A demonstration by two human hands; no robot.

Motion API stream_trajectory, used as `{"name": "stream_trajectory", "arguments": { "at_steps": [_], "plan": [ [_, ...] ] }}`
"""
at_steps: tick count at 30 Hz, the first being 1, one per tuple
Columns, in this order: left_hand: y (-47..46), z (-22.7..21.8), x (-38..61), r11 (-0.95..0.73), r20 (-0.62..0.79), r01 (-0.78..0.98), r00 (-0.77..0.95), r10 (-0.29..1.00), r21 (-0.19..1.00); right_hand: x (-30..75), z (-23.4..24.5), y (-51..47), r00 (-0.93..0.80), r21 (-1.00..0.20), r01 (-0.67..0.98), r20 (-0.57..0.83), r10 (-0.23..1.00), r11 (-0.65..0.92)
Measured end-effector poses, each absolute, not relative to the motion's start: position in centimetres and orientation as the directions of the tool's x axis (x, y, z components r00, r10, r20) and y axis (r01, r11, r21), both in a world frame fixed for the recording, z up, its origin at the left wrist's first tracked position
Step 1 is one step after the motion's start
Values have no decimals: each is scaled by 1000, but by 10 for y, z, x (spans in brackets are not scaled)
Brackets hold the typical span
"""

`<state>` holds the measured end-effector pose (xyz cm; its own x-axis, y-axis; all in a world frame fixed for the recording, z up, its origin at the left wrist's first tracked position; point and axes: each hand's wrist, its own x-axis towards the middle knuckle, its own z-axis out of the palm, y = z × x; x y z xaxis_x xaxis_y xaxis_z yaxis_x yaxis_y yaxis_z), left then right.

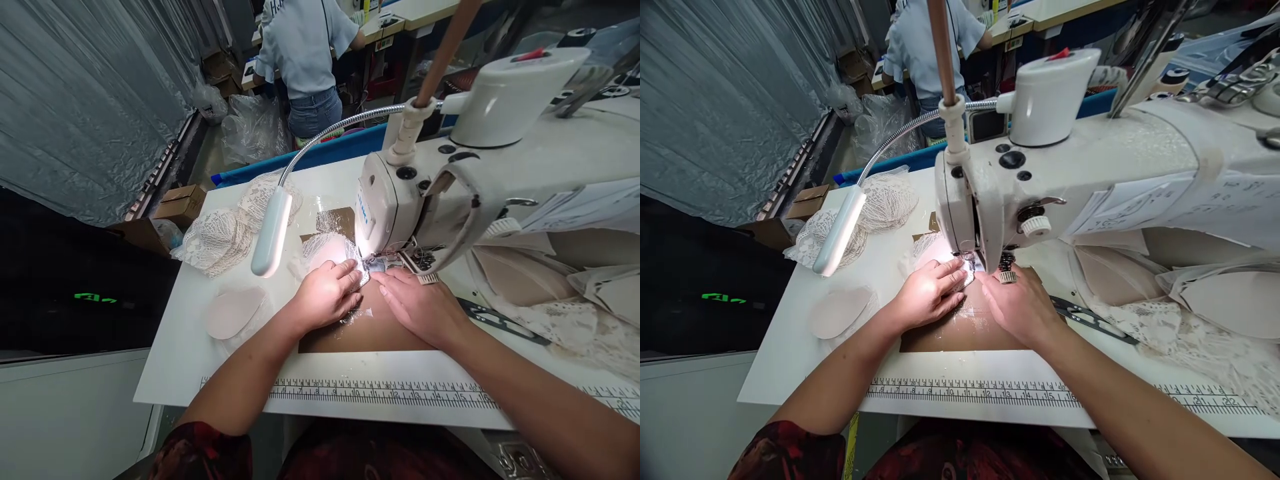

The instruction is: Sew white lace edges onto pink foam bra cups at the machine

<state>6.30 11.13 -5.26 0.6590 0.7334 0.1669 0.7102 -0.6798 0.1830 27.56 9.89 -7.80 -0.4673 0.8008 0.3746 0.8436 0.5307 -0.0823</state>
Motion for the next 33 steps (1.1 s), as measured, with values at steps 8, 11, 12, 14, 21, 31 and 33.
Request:
{"name": "stream_trajectory", "arguments": {
  "at_steps": [8, 11, 12, 14, 21, 31, 33],
  "plan": [
    [110, -41, 48, -744, 116, 620, 744, 658, 249, 275, -77, 100, -467, -183, 806, 389, 794, 564],
    [115, -49, 51, -726, 160, 631, 714, 681, 272, 274, -77, 101, -476, -204, 794, 375, 795, 572],
    [117, -52, 52, -716, 184, 632, 698, 692, 297, 274, -77, 101, -484, -200, 791, 374, 791, 578],
    [121, -56, 54, -685, 223, 622, 657, 720, 379, 274, -79, 101, -503, -175, 783, 384, 774, 596],
    [128, -55, 54, -441, 119, 609, 494, 861, 659, 274, -83, 99, -532, -10, 786, 499, 684, 618],
    [126, -55, 50, -486, 130, 591, 541, 831, 644, 247, -71, 110, -505, 51, 855, 308, 806, 516],
    [123, -56, 48, -586, 179, 573, 610, 772, 572, 247, -71, 111, -499, 19, 855, 304, 812, 519]
  ]
}}
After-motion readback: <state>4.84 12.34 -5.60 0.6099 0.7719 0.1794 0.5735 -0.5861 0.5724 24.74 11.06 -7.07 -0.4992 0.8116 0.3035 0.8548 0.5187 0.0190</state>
